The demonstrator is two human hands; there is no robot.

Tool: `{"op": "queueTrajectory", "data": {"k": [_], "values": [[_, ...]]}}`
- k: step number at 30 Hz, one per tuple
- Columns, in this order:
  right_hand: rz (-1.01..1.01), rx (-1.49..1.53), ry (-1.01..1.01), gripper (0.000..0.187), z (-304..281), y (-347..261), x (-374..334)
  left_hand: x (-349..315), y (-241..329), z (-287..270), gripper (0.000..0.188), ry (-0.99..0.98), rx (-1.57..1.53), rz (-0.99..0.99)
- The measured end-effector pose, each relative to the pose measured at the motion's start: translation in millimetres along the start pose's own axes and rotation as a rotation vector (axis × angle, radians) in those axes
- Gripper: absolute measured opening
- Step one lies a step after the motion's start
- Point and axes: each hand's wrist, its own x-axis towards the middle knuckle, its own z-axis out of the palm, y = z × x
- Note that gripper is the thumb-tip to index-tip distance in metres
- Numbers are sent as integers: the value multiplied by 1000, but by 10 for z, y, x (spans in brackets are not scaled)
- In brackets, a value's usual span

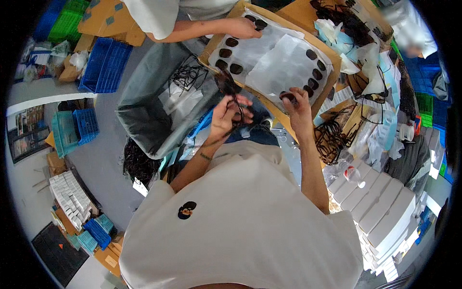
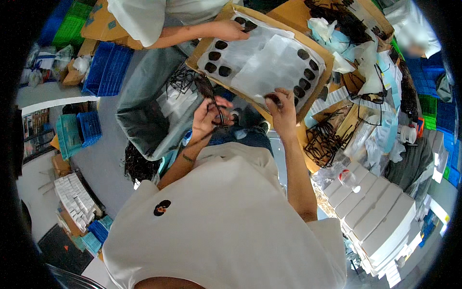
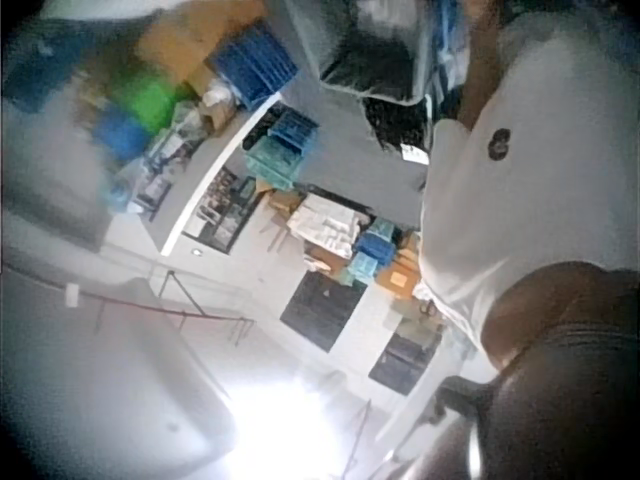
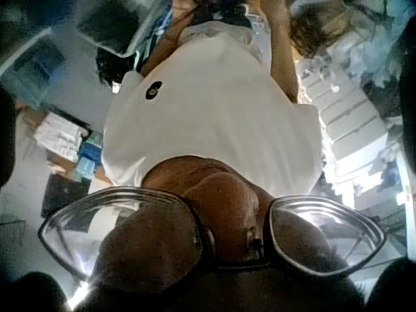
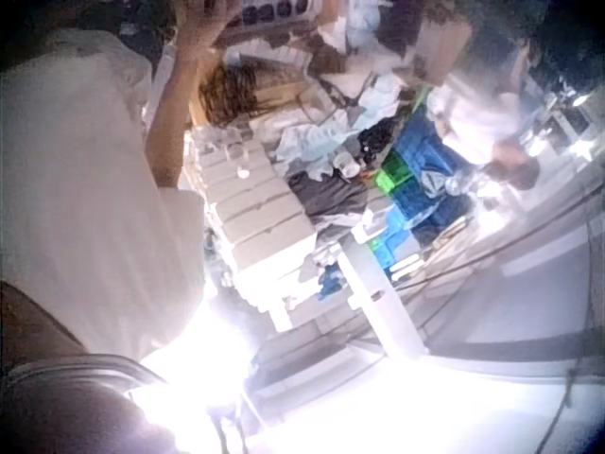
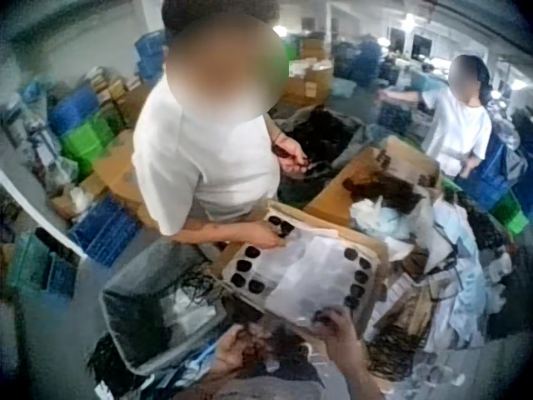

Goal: The person assembles sunglasses by picking up frames and lenses from a cardboard box and attaching them together. They place the completed sunglasses into a pile on the table. The person also handles a bundle of sunglasses and places them into a large bag.

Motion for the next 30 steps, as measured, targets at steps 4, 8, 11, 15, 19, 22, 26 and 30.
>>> {"op": "queueTrajectory", "data": {"k": [4,8,11,15,19,22,26,30], "values": [[-262,-331,-10,22,411,178,801,-274,19,-211,30,70,176,-105],[-48,-91,-58,23,1082,393,1565,-408,-75,-405,38,93,53,-205],[152,-97,-128,20,1407,327,1831,-510,32,-439,35,78,79,-175],[-71,-559,-139,27,1559,385,1914,-525,190,-448,29,84,166,-184],[-139,-879,-137,31,1512,270,1879,-458,266,-444,26,53,246,-235],[-214,-840,-153,28,1271,103,1716,-336,356,-428,30,8,261,-277],[-79,-295,-327,38,507,-510,837,-167,580,-212,22,-40,806,-228],[-407,-399,-668,38,45,-846,58,179,611,211,33,-271,1087,245]]}}
